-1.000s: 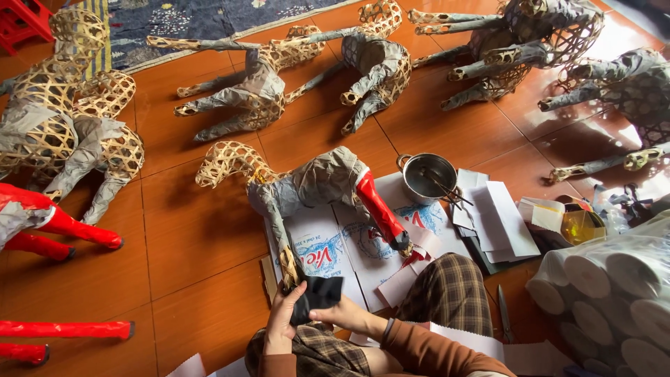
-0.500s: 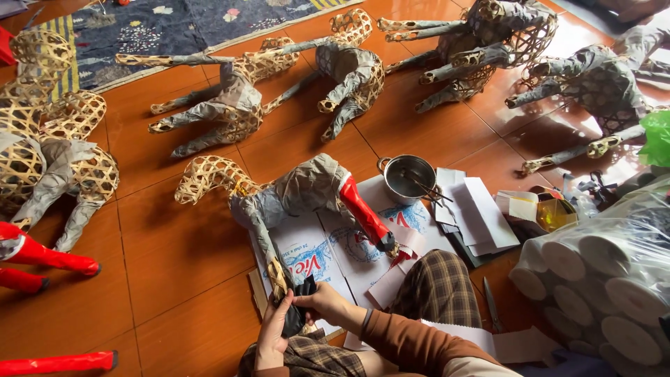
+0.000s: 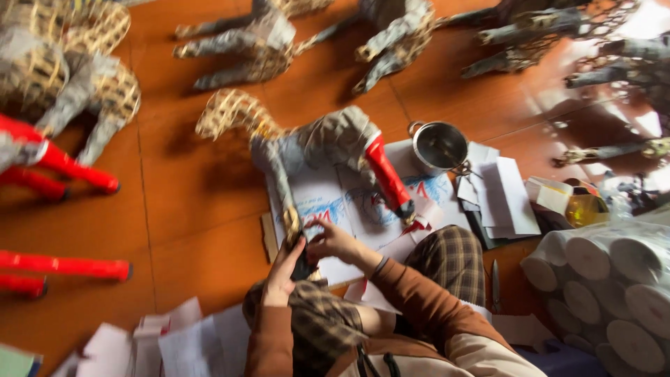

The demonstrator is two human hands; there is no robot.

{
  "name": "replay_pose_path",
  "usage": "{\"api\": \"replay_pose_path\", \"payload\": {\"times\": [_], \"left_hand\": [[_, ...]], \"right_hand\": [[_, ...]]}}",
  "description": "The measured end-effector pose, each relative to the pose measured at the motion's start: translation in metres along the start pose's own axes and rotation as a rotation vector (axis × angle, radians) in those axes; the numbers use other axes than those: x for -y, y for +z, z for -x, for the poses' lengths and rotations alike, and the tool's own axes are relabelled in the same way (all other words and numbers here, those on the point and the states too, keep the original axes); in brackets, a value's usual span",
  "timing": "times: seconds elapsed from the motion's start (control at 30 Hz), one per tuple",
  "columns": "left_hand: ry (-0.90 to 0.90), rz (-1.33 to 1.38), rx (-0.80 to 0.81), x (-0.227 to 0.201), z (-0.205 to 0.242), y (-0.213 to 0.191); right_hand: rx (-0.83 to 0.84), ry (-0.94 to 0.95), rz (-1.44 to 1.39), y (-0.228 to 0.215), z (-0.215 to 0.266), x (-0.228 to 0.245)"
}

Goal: Applying glue to paper strips and pasting them onto a giraffe-shaped frame to cover it.

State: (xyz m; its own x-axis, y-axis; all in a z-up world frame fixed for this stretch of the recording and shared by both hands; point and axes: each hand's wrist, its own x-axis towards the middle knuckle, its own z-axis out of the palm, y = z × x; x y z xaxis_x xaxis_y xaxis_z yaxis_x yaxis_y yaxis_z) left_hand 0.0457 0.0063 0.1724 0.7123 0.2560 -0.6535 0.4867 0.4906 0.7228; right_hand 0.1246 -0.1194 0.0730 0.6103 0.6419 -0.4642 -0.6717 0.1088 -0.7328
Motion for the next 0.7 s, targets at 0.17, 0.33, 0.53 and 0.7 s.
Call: {"api": "replay_pose_path", "payload": {"times": [0.17, 0.33, 0.53, 0.7], "left_hand": [[0.026, 0.054, 0.091, 0.005, 0.001, -0.004], [0.020, 0.289, 0.252, 0.035, -0.045, -0.021], [-0.044, 0.323, 0.327, 0.052, -0.070, -0.024], [-0.061, 0.306, 0.248, 0.060, -0.082, -0.025]], "right_hand": [[0.003, -0.189, 0.405, -0.010, -0.026, 0.005], [0.044, -0.160, 0.449, 0.013, -0.010, 0.033], [0.027, -0.161, 0.641, 0.005, -0.023, 0.033], [-0.082, -0.346, 0.588, 0.020, 0.012, 0.047]]}}
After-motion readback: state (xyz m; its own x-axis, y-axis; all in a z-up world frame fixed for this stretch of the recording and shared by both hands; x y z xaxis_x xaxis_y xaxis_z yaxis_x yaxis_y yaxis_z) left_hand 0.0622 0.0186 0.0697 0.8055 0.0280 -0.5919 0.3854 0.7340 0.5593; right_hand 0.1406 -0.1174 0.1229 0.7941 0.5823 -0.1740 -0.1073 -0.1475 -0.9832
